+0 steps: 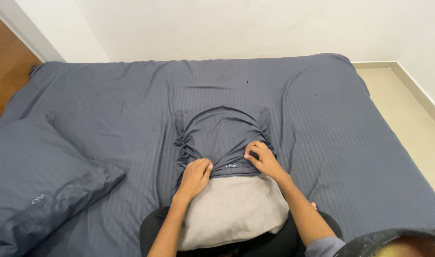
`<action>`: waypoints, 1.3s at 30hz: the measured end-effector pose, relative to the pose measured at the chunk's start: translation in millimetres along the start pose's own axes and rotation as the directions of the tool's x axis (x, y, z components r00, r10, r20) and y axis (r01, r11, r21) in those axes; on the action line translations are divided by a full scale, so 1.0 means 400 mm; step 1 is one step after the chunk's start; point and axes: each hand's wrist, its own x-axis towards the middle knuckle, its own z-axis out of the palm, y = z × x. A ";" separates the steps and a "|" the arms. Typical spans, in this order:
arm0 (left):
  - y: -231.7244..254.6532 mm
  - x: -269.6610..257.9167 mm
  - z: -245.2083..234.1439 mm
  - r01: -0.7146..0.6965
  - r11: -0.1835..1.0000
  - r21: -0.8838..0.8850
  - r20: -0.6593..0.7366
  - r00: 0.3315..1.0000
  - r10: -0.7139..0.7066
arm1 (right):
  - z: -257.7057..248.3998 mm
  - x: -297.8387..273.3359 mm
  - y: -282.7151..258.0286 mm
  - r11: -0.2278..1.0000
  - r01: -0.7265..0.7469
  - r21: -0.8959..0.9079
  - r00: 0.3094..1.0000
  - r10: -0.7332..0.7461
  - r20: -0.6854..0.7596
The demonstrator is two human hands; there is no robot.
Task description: The person places a pillowcase over a pillow on a bed and pulls the fabric over the pillow, smoothing and adjusting the corners until the pillow is fully encased.
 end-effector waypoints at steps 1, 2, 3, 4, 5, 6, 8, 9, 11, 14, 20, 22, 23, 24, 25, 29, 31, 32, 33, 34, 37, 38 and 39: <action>0.003 -0.002 -0.006 0.002 1.000 -0.011 0.020 1.000 -0.002 | 0.007 0.003 -0.001 0.995 -0.016 -0.096 0.999 0.013 -0.037; 0.003 -0.002 -0.013 0.004 1.000 -0.022 0.040 0.999 -0.004 | 0.013 0.006 -0.002 0.991 -0.120 -0.057 0.992 0.121 0.016; 0.002 -0.008 -0.018 0.010 0.999 -0.031 0.056 0.998 -0.008 | 0.020 0.008 -0.002 0.975 -0.221 -0.022 0.972 0.222 0.076; -0.008 -0.008 -0.026 0.046 0.999 0.000 0.024 0.999 -0.046 | 0.026 0.008 0.000 0.947 -0.320 0.005 0.938 0.317 0.141; -0.027 0.004 -0.031 0.083 0.996 0.026 -0.010 0.997 -0.082 | 0.020 0.003 0.007 0.937 -0.339 0.081 0.920 0.313 0.235; -0.046 0.009 -0.035 0.120 0.992 0.049 -0.044 0.992 -0.118 | 0.011 -0.004 0.018 0.919 -0.364 0.155 0.897 0.300 0.326; -0.091 0.003 -0.038 0.075 0.997 0.021 -0.099 0.992 -0.072 | -0.012 -0.020 0.041 0.882 -0.409 0.236 0.876 0.307 0.371; -0.118 0.000 -0.037 0.051 0.999 0.009 -0.124 0.991 -0.049 | -0.020 -0.027 0.058 0.870 -0.423 0.255 0.884 0.333 0.328; -0.160 -0.012 -0.011 0.138 0.980 0.140 -0.144 0.983 -0.117 | -0.037 -0.037 0.098 0.895 -0.415 0.166 0.886 0.356 0.296; -0.211 -0.042 0.012 0.320 0.933 0.166 -0.055 0.947 -0.315 | -0.059 -0.041 0.148 0.904 -0.417 -0.093 0.827 0.419 0.375; -0.167 -0.046 -0.008 0.564 0.806 0.178 -0.029 0.822 -0.568 | -0.100 -0.053 0.115 0.821 -0.552 -0.143 0.716 0.555 0.423; -0.136 -0.018 -0.015 0.456 0.870 0.189 -0.180 0.887 -0.425 | -0.075 -0.056 0.073 0.758 -0.615 -0.216 0.756 0.645 0.109; -0.125 -0.005 -0.022 0.311 0.928 0.206 -0.274 0.929 -0.250 | -0.056 -0.045 0.055 0.850 -0.476 -0.228 0.867 0.497 0.044; -0.117 0.010 -0.027 0.161 0.958 0.238 -0.361 0.930 -0.067 | -0.032 -0.028 0.040 0.924 -0.308 -0.227 0.950 0.313 -0.014; -0.114 0.026 -0.030 0.112 0.967 0.227 -0.351 0.936 -0.026 | -0.011 -0.013 0.030 0.974 -0.070 -0.213 0.996 0.058 -0.064; -0.128 0.058 -0.019 -0.006 0.991 0.130 -0.323 0.945 0.048 | 0.024 0.025 0.017 0.942 -0.160 -0.294 0.973 0.200 0.111; -0.149 0.057 -0.016 -0.028 1.000 0.012 -0.288 0.957 0.030 | 0.012 0.020 0.010 0.968 -0.204 -0.143 0.932 0.237 0.275; -0.162 0.055 -0.016 -0.039 0.997 -0.072 -0.256 0.966 0.019 | 0.011 0.016 0.005 0.968 -0.232 -0.101 0.942 0.249 0.224; -0.171 0.053 -0.016 -0.048 0.987 -0.156 -0.226 0.974 0.011 | 0.008 0.010 -0.002 0.965 -0.254 -0.060 0.950 0.261 0.173; -0.177 0.047 -0.018 -0.004 0.959 -0.283 -0.117 0.993 -0.031 | 0.010 0.004 -0.010 0.961 -0.275 -0.017 0.954 0.275 0.123; -0.177 0.048 -0.026 0.180 0.872 -0.454 0.128 0.982 -0.136 | 0.037 0.014 -0.016 0.973 0.028 -0.231 0.997 -0.043 -0.057; -0.169 0.050 -0.030 0.241 0.883 -0.402 0.134 0.970 -0.204 | 0.045 0.016 -0.016 0.965 0.003 -0.263 0.998 -0.019 -0.055; -0.160 0.055 -0.042 0.302 0.889 -0.344 0.133 0.953 -0.273 | 0.057 0.027 -0.015 0.956 -0.018 -0.292 0.999 0.002 -0.054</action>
